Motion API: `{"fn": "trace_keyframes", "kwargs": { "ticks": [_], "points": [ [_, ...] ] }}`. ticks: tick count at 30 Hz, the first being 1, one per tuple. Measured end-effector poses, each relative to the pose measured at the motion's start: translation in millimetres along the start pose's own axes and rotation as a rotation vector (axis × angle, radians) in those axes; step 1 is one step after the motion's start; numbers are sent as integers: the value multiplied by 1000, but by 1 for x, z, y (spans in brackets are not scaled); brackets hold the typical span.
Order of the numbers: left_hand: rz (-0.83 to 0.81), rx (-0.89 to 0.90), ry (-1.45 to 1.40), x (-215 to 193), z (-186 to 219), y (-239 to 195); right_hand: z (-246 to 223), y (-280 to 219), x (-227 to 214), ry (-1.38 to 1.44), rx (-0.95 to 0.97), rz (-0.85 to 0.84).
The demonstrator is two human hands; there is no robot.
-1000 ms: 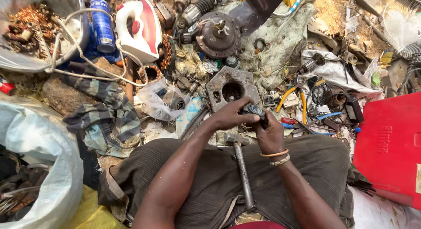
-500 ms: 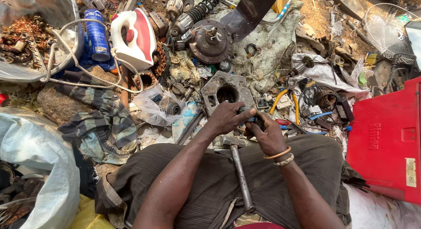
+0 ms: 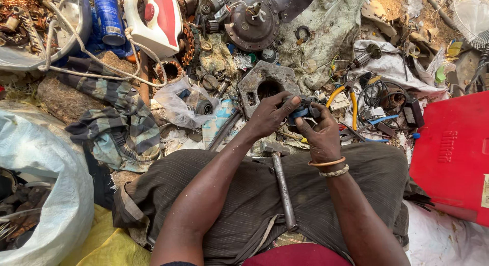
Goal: The person sits cross-legged on the ground and uses a hammer and a screwdriver to disassemble small mechanical components, including bearings and cylindrical parts, on a metal anvil. The person repeatedly strikes parts to separate them and places the separated pieces into a nearby white sack.
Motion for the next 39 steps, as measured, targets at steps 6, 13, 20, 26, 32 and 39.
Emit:
{"fn": "trace_keyframes", "kwargs": {
  "ticks": [6, 13, 20, 26, 32, 39],
  "points": [
    [-34, -33, 76, 2, -1, -2, 10, 1, 7, 158, 53, 68],
    [57, -59, -50, -1, -16, 2, 14, 3, 8, 272, 126, -91],
    [68, -179, -442, -7, -25, 3, 5, 3, 23, 487, 90, -209],
    [69, -275, -740, -11, -19, 4, -2, -2, 30, 843, 236, -303],
    [99, -270, -974, -20, -20, 7, 37, -2, 3, 896, 355, -146],
    [683, 16, -207, -137, 20, -22, 107, -26, -30, 701, 528, -9]
  ]
}}
Point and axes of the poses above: each hand's wrist, its own y-axis towards the middle knuckle, its own x-axis out of the palm, z = x × y, the point moved 7 cm from there along y, towards the middle knuckle, and after that the axes turned 2 degrees about -y, right-handed, at the moved point
